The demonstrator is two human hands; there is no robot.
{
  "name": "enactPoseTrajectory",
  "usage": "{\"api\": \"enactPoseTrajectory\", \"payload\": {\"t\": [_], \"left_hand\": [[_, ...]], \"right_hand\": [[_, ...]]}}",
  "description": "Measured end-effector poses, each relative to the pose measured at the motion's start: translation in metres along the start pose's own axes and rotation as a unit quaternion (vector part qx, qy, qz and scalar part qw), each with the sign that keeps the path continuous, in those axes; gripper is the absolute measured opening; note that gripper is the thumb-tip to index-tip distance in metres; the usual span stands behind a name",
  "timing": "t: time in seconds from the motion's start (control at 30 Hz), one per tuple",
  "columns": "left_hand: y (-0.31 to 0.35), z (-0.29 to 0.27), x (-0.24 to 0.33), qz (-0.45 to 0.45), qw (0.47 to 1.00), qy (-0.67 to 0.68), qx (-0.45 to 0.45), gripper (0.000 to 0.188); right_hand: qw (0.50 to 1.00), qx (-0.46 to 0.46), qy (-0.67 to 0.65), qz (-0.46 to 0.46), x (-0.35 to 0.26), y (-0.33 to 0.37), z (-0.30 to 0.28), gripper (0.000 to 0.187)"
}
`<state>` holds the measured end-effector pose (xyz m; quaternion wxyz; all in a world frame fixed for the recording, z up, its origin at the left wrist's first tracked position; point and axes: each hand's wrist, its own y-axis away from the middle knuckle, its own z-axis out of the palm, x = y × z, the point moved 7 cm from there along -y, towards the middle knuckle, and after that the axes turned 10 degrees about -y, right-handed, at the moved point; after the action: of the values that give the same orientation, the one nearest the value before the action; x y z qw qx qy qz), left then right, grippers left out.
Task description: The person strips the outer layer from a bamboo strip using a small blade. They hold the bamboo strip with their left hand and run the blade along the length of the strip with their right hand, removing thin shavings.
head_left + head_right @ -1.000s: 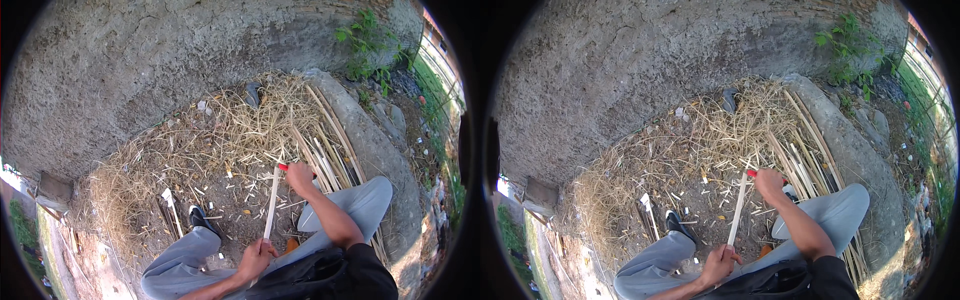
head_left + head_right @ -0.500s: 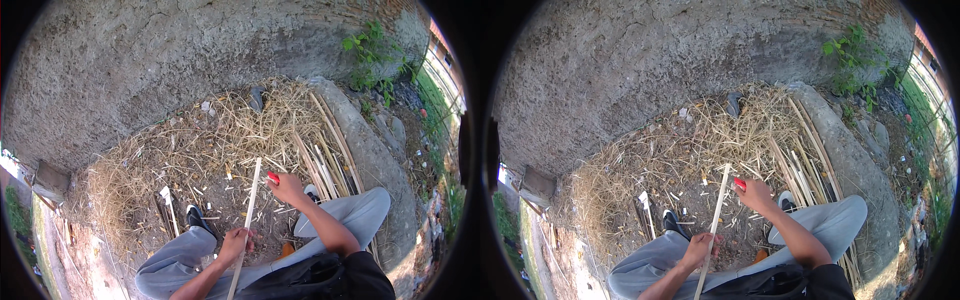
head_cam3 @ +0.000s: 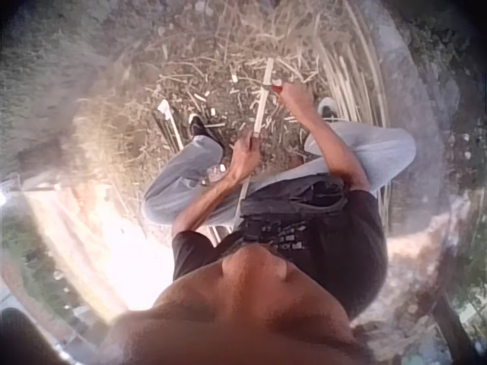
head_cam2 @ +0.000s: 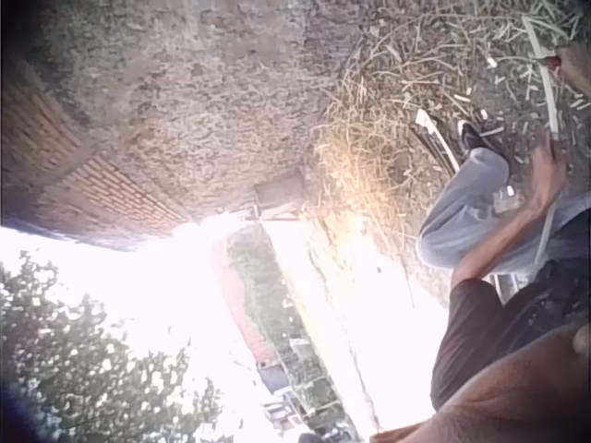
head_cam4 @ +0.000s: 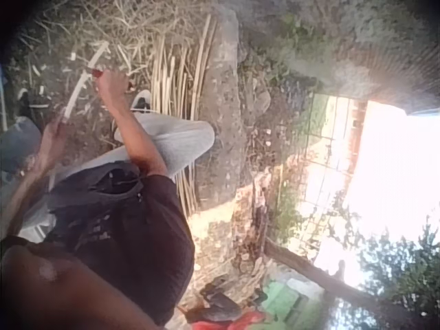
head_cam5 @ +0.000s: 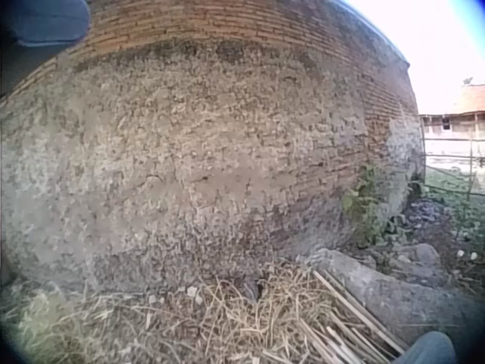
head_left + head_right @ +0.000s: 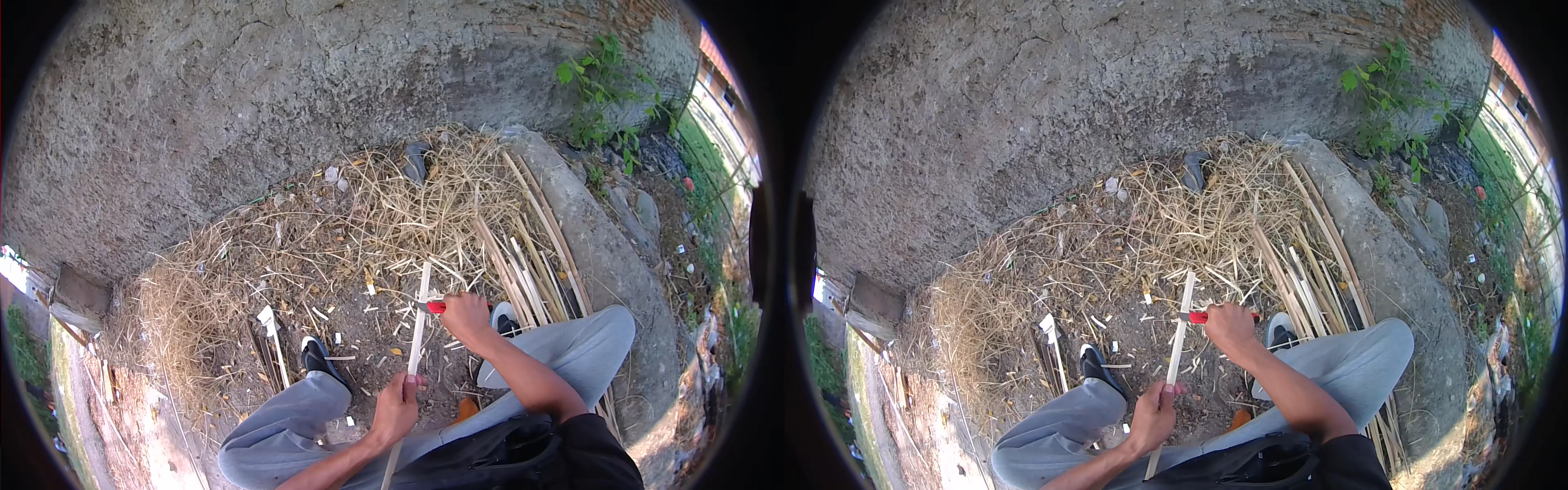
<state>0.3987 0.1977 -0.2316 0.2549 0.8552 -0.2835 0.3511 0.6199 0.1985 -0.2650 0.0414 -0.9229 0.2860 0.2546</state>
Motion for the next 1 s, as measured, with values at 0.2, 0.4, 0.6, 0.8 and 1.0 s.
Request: {"api": "enactPoseTrajectory", "payload": {"t": [0.2,0.4,0.6,0.8,1.0], "left_hand": [[0.008,0.010,-0.009,-0.036,0.998,0.029,-0.049,0.027],[0.033,0.019,0.000,0.002,0.993,-0.028,-0.114,0.026],[-0.010,-0.018,-0.026,-0.182,0.945,0.253,-0.100,0.029],[-0.021,0.011,-0.064,-0.189,0.936,0.286,-0.076,0.028],[-0.022,0.008,-0.044,-0.124,0.976,0.169,-0.055,0.029]], "right_hand": [[1.000,-0.020,0.009,-0.003,0.010,-0.003,0.022,0.020],[0.990,0.061,0.045,0.118,0.122,-0.029,0.013,0.016],[0.982,0.079,-0.045,0.164,0.093,-0.026,-0.024,0.019],[0.998,0.042,-0.024,0.031,0.016,-0.012,-0.006,0.018],[0.999,-0.022,-0.006,-0.027,-0.003,-0.006,0.008,0.016]]}}
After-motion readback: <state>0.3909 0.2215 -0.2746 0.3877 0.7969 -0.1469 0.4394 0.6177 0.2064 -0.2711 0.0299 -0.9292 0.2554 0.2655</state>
